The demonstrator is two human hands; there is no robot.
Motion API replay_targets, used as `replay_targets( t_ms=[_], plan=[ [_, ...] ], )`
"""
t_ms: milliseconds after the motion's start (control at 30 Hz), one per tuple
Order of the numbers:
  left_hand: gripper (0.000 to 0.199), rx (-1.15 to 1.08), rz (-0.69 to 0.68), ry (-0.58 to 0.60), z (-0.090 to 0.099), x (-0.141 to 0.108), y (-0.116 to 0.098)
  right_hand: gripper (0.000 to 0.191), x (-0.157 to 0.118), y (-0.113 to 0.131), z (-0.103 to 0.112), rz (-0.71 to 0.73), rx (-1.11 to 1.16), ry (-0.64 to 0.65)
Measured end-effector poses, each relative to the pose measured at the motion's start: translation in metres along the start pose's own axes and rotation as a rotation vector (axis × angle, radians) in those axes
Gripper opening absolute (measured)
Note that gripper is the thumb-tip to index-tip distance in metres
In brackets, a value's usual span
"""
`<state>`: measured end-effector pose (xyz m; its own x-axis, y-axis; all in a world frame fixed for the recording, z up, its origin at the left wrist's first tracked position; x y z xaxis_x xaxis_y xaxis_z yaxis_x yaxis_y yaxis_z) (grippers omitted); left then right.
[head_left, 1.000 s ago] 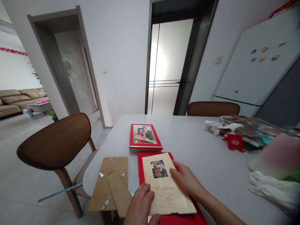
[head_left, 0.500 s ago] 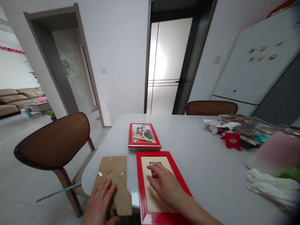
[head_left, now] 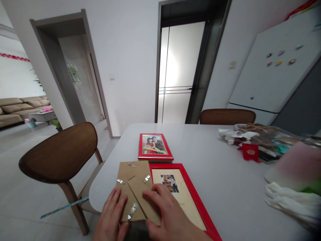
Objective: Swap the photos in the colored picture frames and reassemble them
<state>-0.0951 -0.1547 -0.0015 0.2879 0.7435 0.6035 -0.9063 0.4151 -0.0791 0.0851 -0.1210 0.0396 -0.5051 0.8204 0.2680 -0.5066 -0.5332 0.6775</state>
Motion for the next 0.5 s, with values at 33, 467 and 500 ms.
replay_targets(
  t_ms=[33, 467, 500],
  plan=[
    [0.046, -0.055, -0.030, 0.022, -0.005, 0.004, -0.013, 0.050, -0.010, -0.008, 0.012, -0.029, -0.024, 0.012],
    [0.048, -0.337, -0.082, 0.389, -0.073, 0.037, -0.089, 0.042, -0.075, -0.094, 0.050, -0.192, -0.306, -0.080],
    [0.047, -0.331, -0.072, 0.416, -0.072, 0.039, -0.088, 0.042, -0.074, -0.096, 0.049, -0.185, -0.322, -0.088]
  ],
)
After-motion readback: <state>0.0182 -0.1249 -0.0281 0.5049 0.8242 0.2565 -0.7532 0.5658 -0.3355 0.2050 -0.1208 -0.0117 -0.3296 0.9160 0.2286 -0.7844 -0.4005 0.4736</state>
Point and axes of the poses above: each hand's wrist, its own x-axis towards the middle knuckle, its own z-axis out of the back of the hand, y = z × x, the point moved 4 cm from there along x, towards the middle knuckle, and after that the axes turned 3 degrees about z, right-handed, at the moved point
